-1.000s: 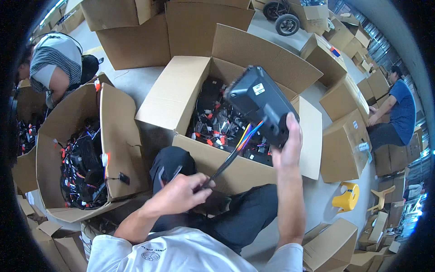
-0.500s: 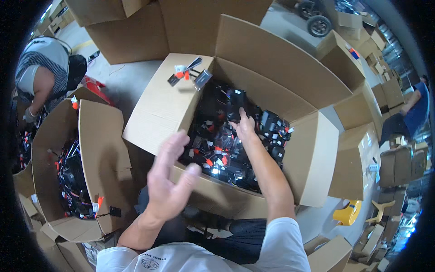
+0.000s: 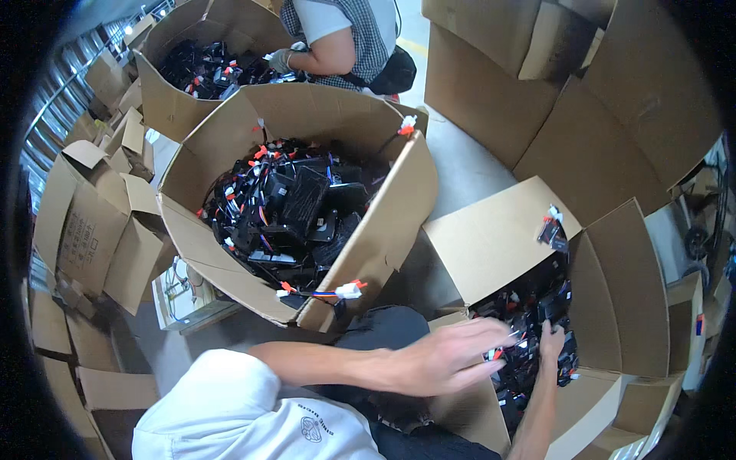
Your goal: The person sorts electronic display devices by picking them from cardboard boxes, turning them over by hand, and placing them into adjacent cardboard boxes.
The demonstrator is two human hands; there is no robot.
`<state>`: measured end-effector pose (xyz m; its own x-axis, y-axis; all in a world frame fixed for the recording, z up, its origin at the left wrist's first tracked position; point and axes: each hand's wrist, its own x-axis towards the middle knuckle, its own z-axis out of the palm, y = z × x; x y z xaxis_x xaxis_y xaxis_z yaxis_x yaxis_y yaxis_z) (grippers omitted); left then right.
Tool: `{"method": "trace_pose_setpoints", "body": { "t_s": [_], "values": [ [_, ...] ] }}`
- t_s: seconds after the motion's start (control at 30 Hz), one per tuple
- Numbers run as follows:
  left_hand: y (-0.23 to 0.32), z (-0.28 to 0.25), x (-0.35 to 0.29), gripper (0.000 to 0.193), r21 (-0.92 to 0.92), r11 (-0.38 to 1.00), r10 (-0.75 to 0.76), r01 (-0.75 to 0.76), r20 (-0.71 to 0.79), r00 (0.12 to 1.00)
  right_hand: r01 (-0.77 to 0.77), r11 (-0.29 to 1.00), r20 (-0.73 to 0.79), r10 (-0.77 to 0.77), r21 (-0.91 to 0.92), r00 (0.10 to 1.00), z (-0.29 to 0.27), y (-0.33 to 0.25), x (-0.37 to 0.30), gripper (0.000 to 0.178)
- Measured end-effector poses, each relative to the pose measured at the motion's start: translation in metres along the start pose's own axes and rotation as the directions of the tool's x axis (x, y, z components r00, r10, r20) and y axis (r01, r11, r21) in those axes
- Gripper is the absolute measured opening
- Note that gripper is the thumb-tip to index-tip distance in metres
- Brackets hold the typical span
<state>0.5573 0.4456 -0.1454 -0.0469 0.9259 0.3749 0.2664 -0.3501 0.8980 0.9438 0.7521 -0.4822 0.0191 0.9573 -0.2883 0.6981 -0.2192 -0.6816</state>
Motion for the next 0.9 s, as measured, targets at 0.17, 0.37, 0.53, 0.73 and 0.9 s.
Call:
{"method": "trace_pose_setpoints", "body": {
  "t_s": [0.17, 0.37, 0.53, 0.73, 0.9],
  "values": [
    [0.064, -0.196, -0.082, 0.035, 0.423, 0.893, -0.161, 0.151, -0.011, 0.987, 0.231, 0.969, 0.406, -0.177, -0.089, 0.897, -0.072, -0.009, -0.102, 0.028],
    [-0.053, -0.396, -0.169, 0.13, 0.899, 0.225, -0.59, 0.375, -0.181, 0.787, -0.001, 0.993, 0.352, 0.043, -0.12, 0.935, -0.109, -0.041, -0.242, 0.033],
    [-0.143, -0.43, -0.211, 0.155, 0.845, 0.286, -0.498, 0.451, -0.271, 0.824, 0.366, 0.882, 0.394, -0.236, -0.296, 0.888, -0.089, -0.048, -0.31, 0.051],
    [-0.153, -0.412, -0.261, 0.137, 0.723, 0.563, -0.626, 0.401, 0.056, 0.778, 0.236, 0.886, 0.248, -0.143, -0.399, 0.958, -0.112, -0.048, -0.35, 0.047],
    [-0.18, -0.411, -0.292, 0.078, 0.92, 0.321, -0.587, 0.222, 0.01, 0.809, 0.228, 0.897, 0.364, -0.082, -0.38, 0.928, -0.115, -0.053, -0.348, 0.046]
  ]
}}
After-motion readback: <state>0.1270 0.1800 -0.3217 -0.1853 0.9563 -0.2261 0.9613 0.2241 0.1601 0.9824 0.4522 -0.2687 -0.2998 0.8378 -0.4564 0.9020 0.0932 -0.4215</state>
